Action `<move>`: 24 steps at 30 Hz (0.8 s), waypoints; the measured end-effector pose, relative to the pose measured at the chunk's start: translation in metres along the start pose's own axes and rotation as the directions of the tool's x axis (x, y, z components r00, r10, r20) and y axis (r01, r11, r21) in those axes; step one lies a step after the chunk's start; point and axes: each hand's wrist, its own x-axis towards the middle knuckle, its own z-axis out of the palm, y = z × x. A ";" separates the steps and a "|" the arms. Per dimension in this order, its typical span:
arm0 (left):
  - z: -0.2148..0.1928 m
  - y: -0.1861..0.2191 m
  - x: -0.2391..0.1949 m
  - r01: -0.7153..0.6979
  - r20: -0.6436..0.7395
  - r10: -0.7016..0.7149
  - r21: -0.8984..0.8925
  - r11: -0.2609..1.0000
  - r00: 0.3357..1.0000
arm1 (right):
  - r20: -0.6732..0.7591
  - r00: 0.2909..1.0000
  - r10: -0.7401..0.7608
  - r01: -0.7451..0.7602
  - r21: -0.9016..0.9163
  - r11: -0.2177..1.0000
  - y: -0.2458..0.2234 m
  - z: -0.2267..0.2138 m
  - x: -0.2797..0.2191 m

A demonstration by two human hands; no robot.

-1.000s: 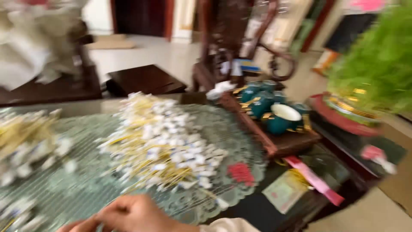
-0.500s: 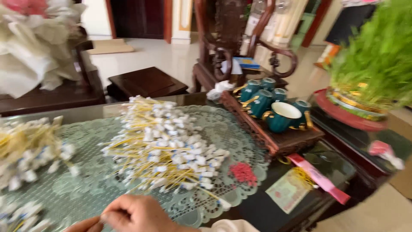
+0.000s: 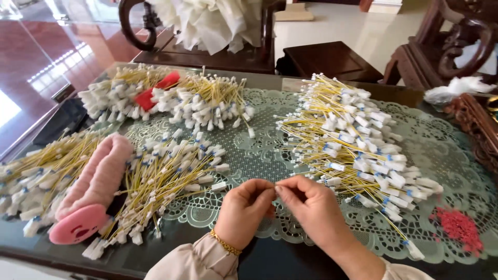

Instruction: Assembling small components by attaching tiny blue caps to the ends of thin stems

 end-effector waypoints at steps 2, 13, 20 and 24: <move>-0.001 -0.002 -0.001 -0.012 0.062 0.013 -0.009 1.000 0.998 | 0.028 0.997 0.069 -0.071 0.080 0.994 0.004 -0.001 -0.001; -0.002 0.007 -0.004 0.094 0.167 -0.057 -0.227 0.969 0.984 | 0.018 0.978 -0.209 0.209 0.018 0.978 0.004 -0.004 -0.002; -0.004 0.007 -0.004 0.068 0.152 -0.043 -0.165 0.984 0.987 | -0.004 0.948 -0.318 0.318 -0.027 0.948 0.002 -0.004 -0.003; -0.006 0.013 -0.004 0.135 0.158 -0.103 -0.203 0.970 0.982 | 0.010 0.952 -0.305 0.305 -0.062 0.950 -0.003 -0.005 -0.004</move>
